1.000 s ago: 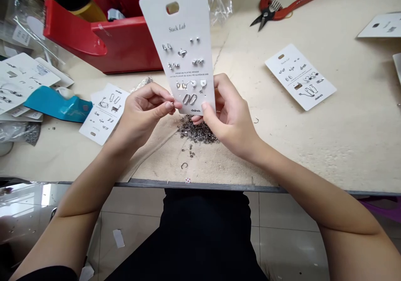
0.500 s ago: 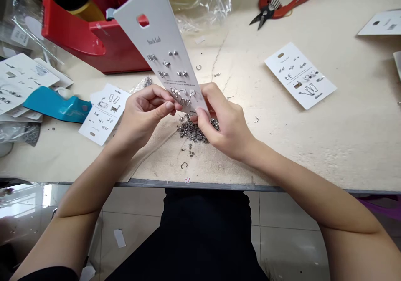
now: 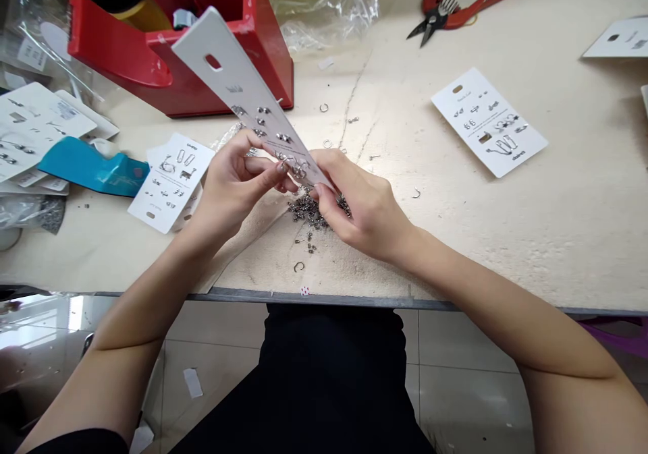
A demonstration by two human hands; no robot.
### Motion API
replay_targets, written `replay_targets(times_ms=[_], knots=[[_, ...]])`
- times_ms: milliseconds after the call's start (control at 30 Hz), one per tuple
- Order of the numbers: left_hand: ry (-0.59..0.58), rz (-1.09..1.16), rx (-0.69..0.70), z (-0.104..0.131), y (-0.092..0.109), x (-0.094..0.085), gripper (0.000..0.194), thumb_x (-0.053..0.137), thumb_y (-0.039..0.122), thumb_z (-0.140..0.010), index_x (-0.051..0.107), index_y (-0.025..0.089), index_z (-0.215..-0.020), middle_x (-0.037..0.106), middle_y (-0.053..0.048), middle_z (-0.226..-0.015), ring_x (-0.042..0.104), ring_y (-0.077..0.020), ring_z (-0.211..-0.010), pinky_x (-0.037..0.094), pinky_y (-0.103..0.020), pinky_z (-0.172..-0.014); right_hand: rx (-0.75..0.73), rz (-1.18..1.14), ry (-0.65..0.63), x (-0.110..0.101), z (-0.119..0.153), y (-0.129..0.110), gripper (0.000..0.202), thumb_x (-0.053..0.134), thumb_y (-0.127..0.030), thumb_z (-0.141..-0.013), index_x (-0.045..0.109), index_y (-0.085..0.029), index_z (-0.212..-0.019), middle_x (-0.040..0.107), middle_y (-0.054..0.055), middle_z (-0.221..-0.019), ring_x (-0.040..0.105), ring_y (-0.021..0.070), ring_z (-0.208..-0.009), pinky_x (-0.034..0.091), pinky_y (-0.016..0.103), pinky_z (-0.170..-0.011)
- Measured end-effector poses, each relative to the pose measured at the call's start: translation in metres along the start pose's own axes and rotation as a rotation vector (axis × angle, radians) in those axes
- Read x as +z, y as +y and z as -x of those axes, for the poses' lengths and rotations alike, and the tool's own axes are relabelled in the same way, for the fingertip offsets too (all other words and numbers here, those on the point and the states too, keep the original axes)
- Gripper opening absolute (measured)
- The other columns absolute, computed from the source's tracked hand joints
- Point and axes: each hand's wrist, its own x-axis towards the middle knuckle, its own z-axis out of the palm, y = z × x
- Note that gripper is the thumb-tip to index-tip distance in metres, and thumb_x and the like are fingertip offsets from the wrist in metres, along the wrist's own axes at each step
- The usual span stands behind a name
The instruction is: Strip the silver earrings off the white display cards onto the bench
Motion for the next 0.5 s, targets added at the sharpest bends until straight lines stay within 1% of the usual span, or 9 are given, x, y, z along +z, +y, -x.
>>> replay_targets(times_ms=[67, 133, 200, 267, 333, 400, 500], knots=[[0.033, -0.111, 0.088, -0.0008, -0.0023, -0.0024, 0.028, 0.080, 0.044, -0.079, 0.062, 0.023, -0.087, 0.070, 0.003, -0.081, 0.065, -0.0087, -0.070, 0.051, -0.022, -0.061, -0.017, -0.016, -0.003, 0.0002, 0.0004, 0.0009, 0.033, 0.050, -0.010, -0.094, 0.052, -0.025, -0.124, 0.070, 0.002, -0.102, 0.072, 0.0143, -0.076, 0.064, 0.031, -0.068], [0.046, -0.161, 0.151, -0.0019, -0.0043, -0.0047, 0.025, 0.079, 0.044, -0.079, 0.067, 0.024, -0.087, 0.069, 0.001, -0.089, 0.064, -0.0100, -0.078, 0.053, -0.023, -0.068, -0.021, -0.016, -0.011, -0.0002, 0.0013, 0.0012, 0.034, 0.049, -0.011, -0.094, 0.051, -0.026, -0.126, 0.069, 0.002, -0.101, 0.071, 0.0146, -0.074, 0.064, 0.032, -0.067], [0.001, -0.106, 0.158, -0.0028, -0.0056, -0.0057, 0.024, 0.078, 0.045, -0.080, 0.069, 0.025, -0.087, 0.068, 0.000, -0.089, 0.064, -0.0119, -0.082, 0.055, -0.025, -0.075, -0.018, 0.012, -0.020, -0.0017, 0.0026, 0.0006, 0.036, 0.049, -0.012, -0.095, 0.051, -0.029, -0.127, 0.070, 0.002, -0.102, 0.071, 0.0158, -0.074, 0.065, 0.034, -0.067], [-0.053, -0.030, 0.150, -0.0032, -0.0059, -0.0050, 0.023, 0.076, 0.046, -0.081, 0.069, 0.025, -0.088, 0.068, 0.000, -0.089, 0.066, -0.0134, -0.083, 0.058, -0.028, -0.078, -0.019, 0.062, -0.030, -0.0037, 0.0038, -0.0007, 0.038, 0.049, -0.014, -0.095, 0.051, -0.032, -0.129, 0.071, 0.003, -0.106, 0.072, 0.0184, -0.077, 0.066, 0.037, -0.069], [-0.065, -0.005, 0.160, -0.0030, -0.0048, -0.0030, 0.021, 0.075, 0.045, -0.082, 0.070, 0.026, -0.090, 0.068, 0.000, -0.089, 0.066, -0.0143, -0.084, 0.059, -0.030, -0.078, -0.031, 0.110, -0.044, -0.0051, 0.0043, -0.0026, 0.041, 0.049, -0.014, -0.095, 0.051, -0.035, -0.131, 0.071, 0.004, -0.112, 0.074, 0.0215, -0.084, 0.066, 0.038, -0.072], [-0.053, -0.003, 0.179, -0.0026, -0.0032, -0.0006, 0.020, 0.075, 0.044, -0.083, 0.071, 0.027, -0.091, 0.068, 0.000, -0.089, 0.067, -0.0149, -0.085, 0.059, -0.030, -0.077, -0.075, 0.131, -0.054, -0.0053, 0.0038, -0.0048, 0.047, 0.048, -0.011, -0.095, 0.050, -0.035, -0.134, 0.071, 0.004, -0.118, 0.074, 0.0227, -0.093, 0.066, 0.039, -0.078], [-0.045, 0.029, 0.198, -0.0031, -0.0026, 0.0006, 0.024, 0.078, 0.046, -0.079, 0.069, 0.025, -0.084, 0.065, 0.001, -0.081, 0.066, -0.0151, -0.081, 0.058, -0.029, -0.073, -0.192, 0.097, -0.073, -0.0056, -0.0002, -0.0076, 0.051, 0.050, -0.007, -0.094, 0.048, -0.031, -0.138, 0.070, 0.003, -0.124, 0.072, 0.0197, -0.102, 0.065, 0.035, -0.085]])
